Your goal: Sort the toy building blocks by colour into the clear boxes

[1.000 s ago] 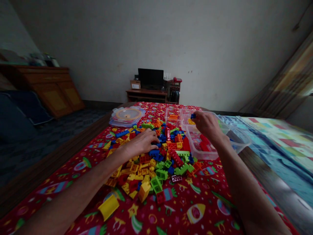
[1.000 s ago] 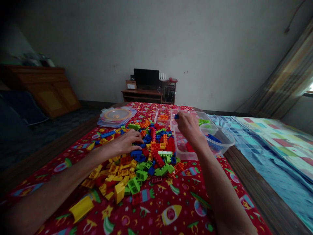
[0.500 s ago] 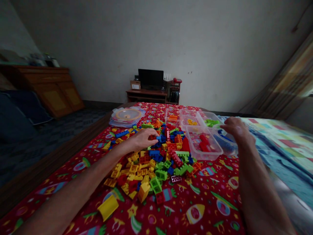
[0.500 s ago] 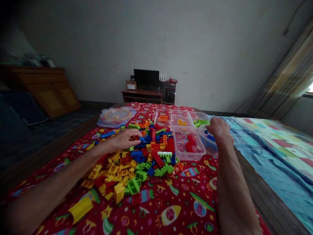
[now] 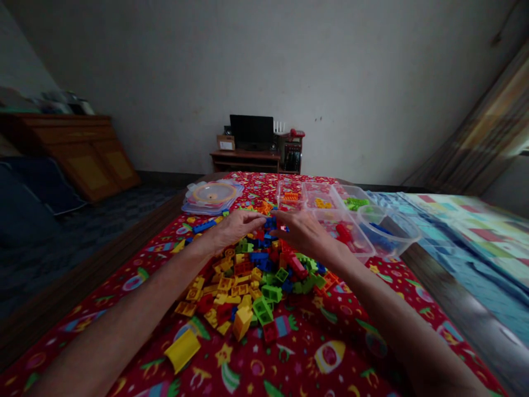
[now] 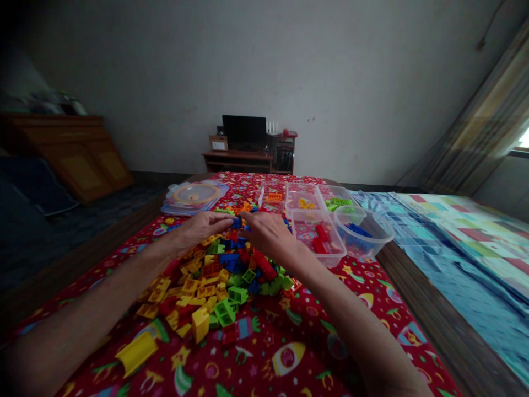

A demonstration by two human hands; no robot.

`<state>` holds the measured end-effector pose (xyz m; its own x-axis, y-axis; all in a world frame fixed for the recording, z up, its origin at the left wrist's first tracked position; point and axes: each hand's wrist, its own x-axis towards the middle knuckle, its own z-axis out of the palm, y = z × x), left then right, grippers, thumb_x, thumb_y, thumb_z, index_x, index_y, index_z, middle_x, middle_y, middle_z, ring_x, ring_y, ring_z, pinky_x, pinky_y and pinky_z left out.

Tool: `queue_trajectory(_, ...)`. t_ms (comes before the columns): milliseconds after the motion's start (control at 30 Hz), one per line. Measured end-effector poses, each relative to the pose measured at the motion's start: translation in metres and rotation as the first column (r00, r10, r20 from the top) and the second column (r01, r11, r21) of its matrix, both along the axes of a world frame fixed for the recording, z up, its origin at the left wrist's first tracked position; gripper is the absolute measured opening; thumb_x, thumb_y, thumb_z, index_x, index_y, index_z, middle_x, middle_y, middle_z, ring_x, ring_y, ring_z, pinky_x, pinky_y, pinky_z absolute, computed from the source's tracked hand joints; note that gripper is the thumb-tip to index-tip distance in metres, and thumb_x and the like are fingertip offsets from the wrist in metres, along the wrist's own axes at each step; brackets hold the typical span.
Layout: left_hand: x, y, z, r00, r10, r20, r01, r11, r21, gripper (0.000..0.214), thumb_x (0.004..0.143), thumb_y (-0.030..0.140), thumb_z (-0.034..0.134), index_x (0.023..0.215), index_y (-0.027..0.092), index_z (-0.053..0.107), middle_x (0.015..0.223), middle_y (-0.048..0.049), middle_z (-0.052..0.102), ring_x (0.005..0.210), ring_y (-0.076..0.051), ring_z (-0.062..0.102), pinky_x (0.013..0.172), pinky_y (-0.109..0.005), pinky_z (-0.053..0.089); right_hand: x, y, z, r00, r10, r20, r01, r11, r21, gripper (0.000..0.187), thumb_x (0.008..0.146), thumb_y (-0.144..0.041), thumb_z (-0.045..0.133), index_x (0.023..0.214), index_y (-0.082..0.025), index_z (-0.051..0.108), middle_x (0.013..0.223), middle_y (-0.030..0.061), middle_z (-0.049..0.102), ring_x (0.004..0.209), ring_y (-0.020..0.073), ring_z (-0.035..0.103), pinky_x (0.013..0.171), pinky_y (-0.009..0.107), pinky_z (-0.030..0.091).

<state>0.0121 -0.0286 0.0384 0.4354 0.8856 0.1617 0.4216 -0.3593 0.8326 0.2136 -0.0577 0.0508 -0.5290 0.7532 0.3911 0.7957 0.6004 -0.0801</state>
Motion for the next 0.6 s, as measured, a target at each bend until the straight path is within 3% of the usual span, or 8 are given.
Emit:
queue_trajectory(200,0.000,0.002,-0.002,0.995,-0.061,-0.081,0.066,0.997,0.051,0.051,0.082,0.062,0.050,0.079,0.015,0.070,0.071,-0.0007,0.067,0.068,-0.016,0.058,0.062,-0.024,0.045,-0.005,0.000,-0.003,0.999,0.005,0.050,-0.008,0.998,0.054,0.023,0.094,-0.027,0.046,0.102,-0.016,0.064,0.086,0.0069,0.070,0.066,0.0116,0.056,0.058,0.025,0.027)
queue_trajectory(300,-0.008,0.008,-0.003,0.977,-0.049,-0.207,0.079,0.987,0.138,0.044,0.082,0.057,0.053,0.082,0.017,0.072,0.076,-0.0011,0.070,0.070,-0.017,0.061,0.064,-0.025,0.046,0.005,0.004,0.002,0.995,-0.078,0.059,0.073,0.994,0.087,0.023,0.093,-0.027,0.046,0.099,-0.017,0.065,0.085,0.0075,0.070,0.067,0.0127,0.055,0.058,0.025,0.028)
queue_trajectory(400,-0.014,0.011,-0.002,0.912,0.009,-0.409,0.112,0.956,0.271,0.028,0.078,0.046,0.062,0.082,0.021,0.075,0.083,-0.0028,0.073,0.076,-0.019,0.064,0.071,-0.026,0.047,0.025,0.012,0.008,0.978,-0.209,0.022,0.205,0.972,0.116,0.023,0.092,-0.026,0.046,0.097,-0.018,0.067,0.084,0.0071,0.070,0.066,0.0136,0.056,0.058,0.025,0.029)
queue_trajectory(500,-0.016,0.014,-0.006,0.817,0.031,-0.576,0.184,0.933,0.311,0.019,0.077,0.034,0.064,0.080,0.021,0.076,0.084,-0.0053,0.074,0.080,-0.021,0.066,0.074,-0.027,0.047,0.055,0.021,0.014,0.916,-0.400,-0.020,0.398,0.904,0.160,0.023,0.090,-0.028,0.048,0.097,-0.019,0.068,0.086,0.0085,0.071,0.069,0.0160,0.057,0.057,0.026,0.029)
queue_trajectory(600,-0.017,0.019,-0.015,0.777,0.006,-0.630,0.257,0.910,0.325,0.019,0.079,0.030,0.061,0.086,0.021,0.076,0.087,-0.0061,0.074,0.082,-0.022,0.066,0.075,-0.028,0.046,0.090,0.028,0.020,0.823,-0.565,-0.057,0.566,0.808,0.162,0.023,0.088,-0.030,0.051,0.096,-0.020,0.069,0.090,0.0102,0.070,0.073,0.0186,0.060,0.058,0.027,0.030)
